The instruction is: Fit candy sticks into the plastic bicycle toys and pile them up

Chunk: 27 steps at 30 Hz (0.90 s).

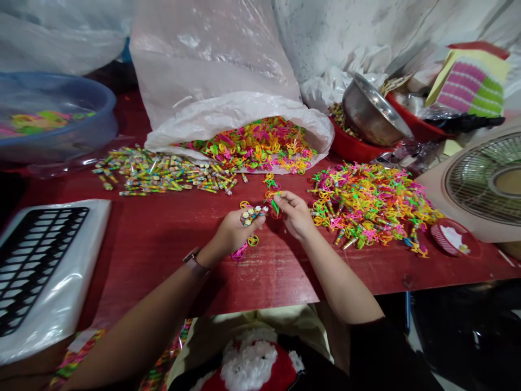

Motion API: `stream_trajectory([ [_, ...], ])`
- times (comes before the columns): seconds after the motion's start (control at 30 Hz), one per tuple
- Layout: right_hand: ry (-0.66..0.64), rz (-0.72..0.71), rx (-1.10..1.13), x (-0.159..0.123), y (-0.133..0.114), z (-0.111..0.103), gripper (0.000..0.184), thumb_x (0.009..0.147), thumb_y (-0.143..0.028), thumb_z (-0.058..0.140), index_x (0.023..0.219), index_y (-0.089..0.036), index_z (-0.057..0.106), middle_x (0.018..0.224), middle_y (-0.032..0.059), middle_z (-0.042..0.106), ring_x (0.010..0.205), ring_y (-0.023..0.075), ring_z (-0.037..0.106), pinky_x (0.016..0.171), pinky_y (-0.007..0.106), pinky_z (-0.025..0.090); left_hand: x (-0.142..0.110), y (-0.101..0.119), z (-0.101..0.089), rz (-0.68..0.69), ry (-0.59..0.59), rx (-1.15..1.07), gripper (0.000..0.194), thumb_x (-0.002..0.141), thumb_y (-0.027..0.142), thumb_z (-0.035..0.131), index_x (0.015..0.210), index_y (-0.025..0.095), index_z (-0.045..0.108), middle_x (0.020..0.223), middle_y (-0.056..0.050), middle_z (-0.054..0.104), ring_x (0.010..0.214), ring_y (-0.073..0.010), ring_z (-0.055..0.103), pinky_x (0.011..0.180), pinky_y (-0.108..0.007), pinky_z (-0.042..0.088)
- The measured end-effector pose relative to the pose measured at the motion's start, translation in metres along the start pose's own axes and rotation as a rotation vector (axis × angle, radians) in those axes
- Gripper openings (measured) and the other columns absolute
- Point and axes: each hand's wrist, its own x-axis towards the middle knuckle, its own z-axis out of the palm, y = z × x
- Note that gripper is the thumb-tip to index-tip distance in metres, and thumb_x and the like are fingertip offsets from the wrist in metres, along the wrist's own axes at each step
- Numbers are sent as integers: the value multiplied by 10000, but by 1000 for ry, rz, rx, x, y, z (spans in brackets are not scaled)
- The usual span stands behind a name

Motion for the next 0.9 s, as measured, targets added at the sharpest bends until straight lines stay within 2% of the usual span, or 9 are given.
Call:
stream_trajectory([
  [0.1, -116, 140, 108, -4, -5, 4, 352, 674, -438, 919, 812, -198, 702, 781, -26, 669, 701, 107, 572, 683, 231, 470, -2, 4, -1, 31, -19, -14, 344, 875, 488, 712, 741, 179, 639, 618, 1, 653, 516, -123, 539, 509, -234, 419],
  [0.2, -162, 212, 159, -6, -9, 3, 337, 660, -398, 937, 805, -189, 717, 770, -24, 689, 667, 97, 585, 639, 216, 480, -3, 3, -2, 61, -18, 25, 334, 865, 460, 730, 713, 178, 635, 581, 12, 622, 509, -119, 511, 505, -234, 393],
  [0.27, -182, 280, 182, -7, -11, 2, 337, 644, -383, 947, 797, -183, 722, 759, -15, 702, 646, 98, 595, 614, 213, 493, -4, 1, -2, 95, 8, 60, 287, 870, 439, 731, 763, 176, 686, 659, -14, 694, 566, -139, 576, 555, -244, 442],
  [0.37, -168, 344, 221, -7, -12, 3, 345, 624, -379, 954, 768, -180, 712, 717, -12, 700, 610, 101, 589, 580, 219, 505, -5, -3, 0, 156, 123, 111, 224, 867, 407, 745, 897, 185, 758, 868, -71, 796, 732, -196, 702, 703, -283, 537],
  [0.47, -134, 333, 249, -8, -10, 6, 362, 608, -391, 958, 742, -178, 698, 681, -14, 687, 583, 98, 568, 563, 224, 496, -6, -2, 2, 236, 194, 208, 191, 877, 368, 738, 947, 196, 782, 940, -97, 811, 819, -227, 736, 789, -309, 560],
  [0.57, -109, 273, 209, -10, -7, 9, 348, 622, -394, 949, 744, -180, 703, 694, -15, 689, 577, 91, 545, 557, 223, 461, -8, 0, 2, 306, 187, 332, 168, 920, 327, 681, 955, 202, 789, 948, -103, 806, 845, -228, 732, 801, -303, 551],
  [0.7, -72, 216, 169, -12, -3, 12, 329, 654, -411, 932, 743, -189, 706, 699, -21, 674, 570, 86, 502, 551, 229, 417, -10, 1, 2, 308, 192, 437, 189, 938, 264, 627, 1019, 198, 784, 976, -103, 795, 875, -222, 723, 816, -285, 538],
  [0.9, -6, 198, 207, -15, 6, 22, 346, 632, -432, 928, 723, -199, 689, 730, -17, 660, 688, 122, 565, 685, 255, 475, -15, 2, 1, 290, 165, 660, 364, 856, 108, 552, 1153, 169, 753, 915, -96, 754, 848, -231, 698, 749, -284, 516],
])
